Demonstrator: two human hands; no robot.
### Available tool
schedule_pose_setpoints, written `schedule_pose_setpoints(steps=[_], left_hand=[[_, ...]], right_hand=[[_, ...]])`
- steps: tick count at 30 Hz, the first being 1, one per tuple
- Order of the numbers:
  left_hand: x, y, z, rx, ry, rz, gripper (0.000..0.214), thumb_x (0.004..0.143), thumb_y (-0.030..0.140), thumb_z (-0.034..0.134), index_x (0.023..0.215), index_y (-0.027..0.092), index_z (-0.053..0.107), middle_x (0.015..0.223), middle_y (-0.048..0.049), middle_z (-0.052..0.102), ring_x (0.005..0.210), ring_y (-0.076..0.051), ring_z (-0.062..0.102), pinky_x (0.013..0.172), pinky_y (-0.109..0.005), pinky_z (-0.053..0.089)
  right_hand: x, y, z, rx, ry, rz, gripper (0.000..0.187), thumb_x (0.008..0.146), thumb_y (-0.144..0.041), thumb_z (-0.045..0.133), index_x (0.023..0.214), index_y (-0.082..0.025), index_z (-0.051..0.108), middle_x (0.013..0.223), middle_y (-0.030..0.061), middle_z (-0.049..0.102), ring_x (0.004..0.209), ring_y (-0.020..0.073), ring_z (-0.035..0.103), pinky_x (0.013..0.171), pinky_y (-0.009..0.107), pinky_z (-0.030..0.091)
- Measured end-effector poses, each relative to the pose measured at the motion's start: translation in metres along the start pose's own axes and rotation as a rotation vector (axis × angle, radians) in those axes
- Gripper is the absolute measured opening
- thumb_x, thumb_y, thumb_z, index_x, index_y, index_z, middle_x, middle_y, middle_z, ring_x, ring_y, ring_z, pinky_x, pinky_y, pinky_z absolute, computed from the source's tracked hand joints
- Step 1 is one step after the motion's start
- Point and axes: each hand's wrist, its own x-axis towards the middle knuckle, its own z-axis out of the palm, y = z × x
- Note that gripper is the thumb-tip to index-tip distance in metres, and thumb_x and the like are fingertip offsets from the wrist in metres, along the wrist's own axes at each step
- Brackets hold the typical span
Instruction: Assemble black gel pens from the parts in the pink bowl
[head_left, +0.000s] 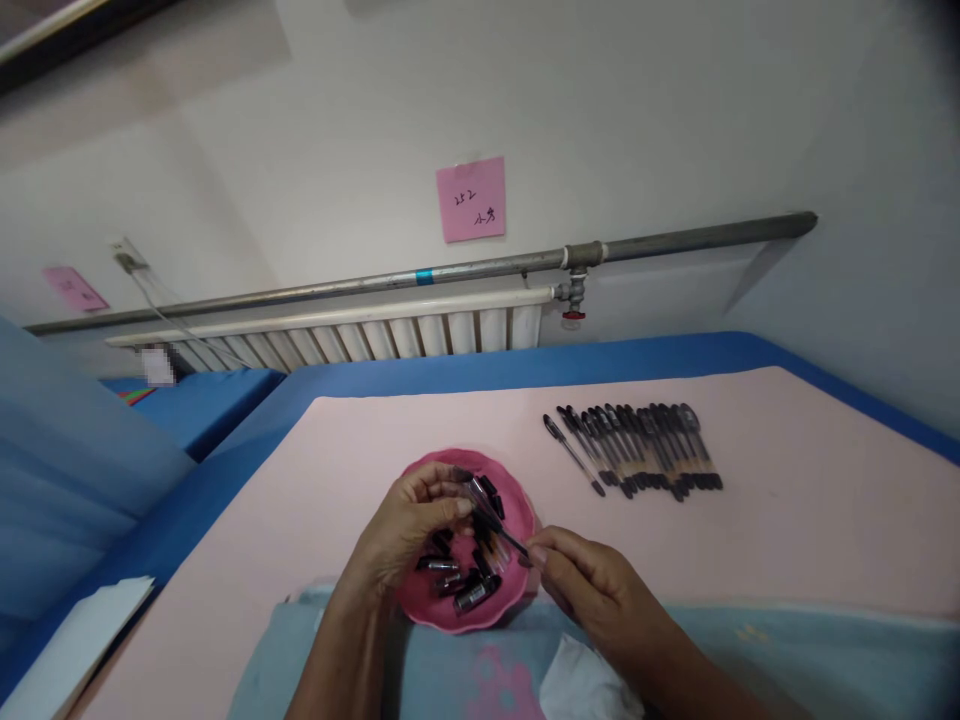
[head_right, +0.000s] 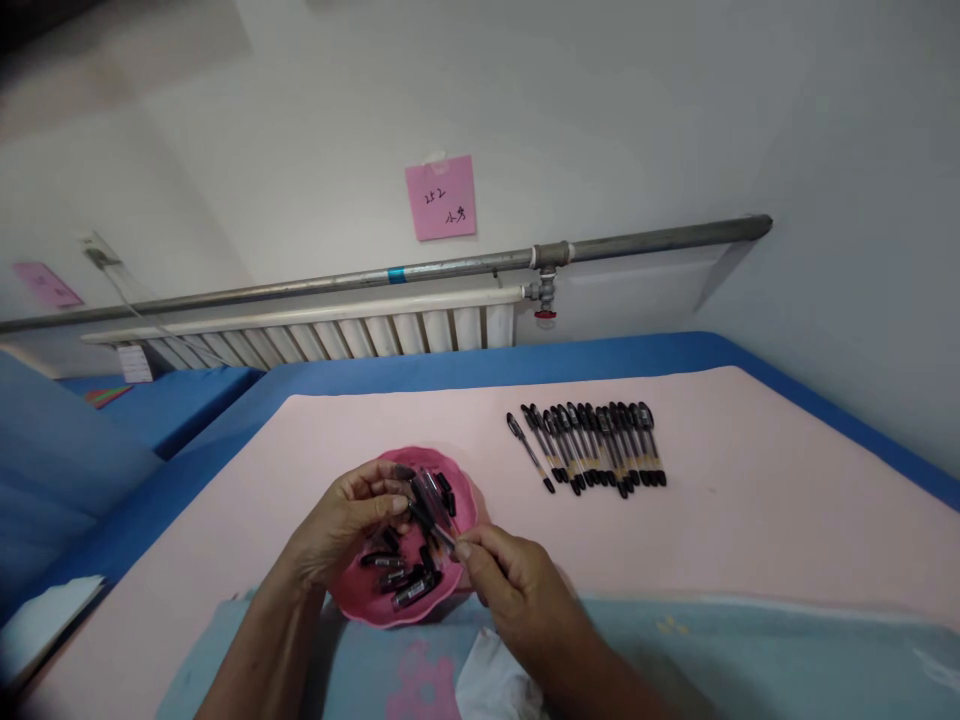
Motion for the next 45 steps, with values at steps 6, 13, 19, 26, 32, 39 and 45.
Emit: schedule_pose_setpoints(steps=[6, 13, 19, 26, 32, 39, 45], left_hand=[[0.006, -0.011, 0.020, -0.245, 0.140, -0.025, 0.025, 0.059, 0.020, 0.078, 0.077, 0.013, 0.062, 0.071, -0.0013, 0.064, 0.062, -0.011, 0.060, 0.058, -0.022, 0.050], [0.007, -0.016, 0.031, -0.258, 0.147, -0.008, 0.023, 0.059, 0.023, 0.079, 0.072, 0.013, 0.062, 0.063, 0.0009, 0.062, 0.057, -0.008, 0.058, 0.056, -0.020, 0.048], [0.006, -0.013, 0.030, -0.199, 0.200, 0.035, 0.024, 0.058, 0.026, 0.079, 0.070, 0.013, 0.064, 0.065, 0.0004, 0.063, 0.058, -0.008, 0.057, 0.056, -0.020, 0.046], [0.005, -0.013, 0.030, -0.166, 0.206, 0.038, 0.026, 0.057, 0.029, 0.079, 0.070, 0.012, 0.063, 0.065, -0.0001, 0.063, 0.058, -0.009, 0.057, 0.056, -0.020, 0.046], [0.006, -0.014, 0.029, -0.135, 0.231, 0.056, 0.024, 0.061, 0.029, 0.077, 0.070, 0.012, 0.063, 0.064, 0.0006, 0.062, 0.057, -0.008, 0.056, 0.055, -0.019, 0.046], [0.006, -0.013, 0.029, -0.129, 0.240, 0.041, 0.026, 0.059, 0.030, 0.078, 0.069, 0.012, 0.062, 0.064, 0.0009, 0.062, 0.055, -0.007, 0.055, 0.054, -0.019, 0.045], [0.007, -0.014, 0.027, -0.116, 0.238, 0.055, 0.026, 0.061, 0.031, 0.077, 0.071, 0.012, 0.062, 0.064, -0.0002, 0.062, 0.057, -0.009, 0.056, 0.054, -0.020, 0.046]], right_hand=[[0.000, 0.003, 0.005, -0.181, 0.130, -0.121, 0.020, 0.084, -0.040, 0.048, 0.091, -0.022, 0.055, 0.054, -0.0068, 0.042, 0.048, 0.0108, 0.042, 0.046, 0.020, 0.034], [-0.001, 0.002, 0.001, -0.292, 0.212, -0.189, 0.020, 0.087, -0.037, 0.042, 0.085, -0.022, 0.054, 0.058, -0.0027, 0.057, 0.050, 0.0123, 0.050, 0.048, 0.021, 0.037], [0.001, 0.006, 0.002, -0.267, 0.173, -0.123, 0.019, 0.084, -0.039, 0.049, 0.093, -0.023, 0.055, 0.065, -0.0026, 0.060, 0.056, 0.0137, 0.054, 0.052, 0.022, 0.042], [0.002, 0.008, 0.002, -0.297, 0.194, -0.145, 0.022, 0.088, -0.037, 0.040, 0.080, -0.022, 0.054, 0.063, -0.0013, 0.059, 0.056, 0.0131, 0.053, 0.052, 0.023, 0.041], [0.002, 0.009, 0.004, -0.292, 0.207, -0.077, 0.014, 0.083, -0.036, 0.049, 0.088, -0.023, 0.052, 0.067, -0.0021, 0.060, 0.057, 0.0136, 0.055, 0.054, 0.023, 0.042], [0.003, 0.010, 0.003, -0.275, 0.159, -0.131, 0.021, 0.087, -0.037, 0.041, 0.089, -0.022, 0.056, 0.072, 0.0008, 0.063, 0.065, 0.0151, 0.057, 0.061, 0.025, 0.044], [0.005, 0.012, 0.003, -0.318, 0.227, -0.095, 0.018, 0.084, -0.037, 0.046, 0.078, -0.022, 0.054, 0.065, -0.0007, 0.060, 0.058, 0.0139, 0.054, 0.054, 0.023, 0.041]])
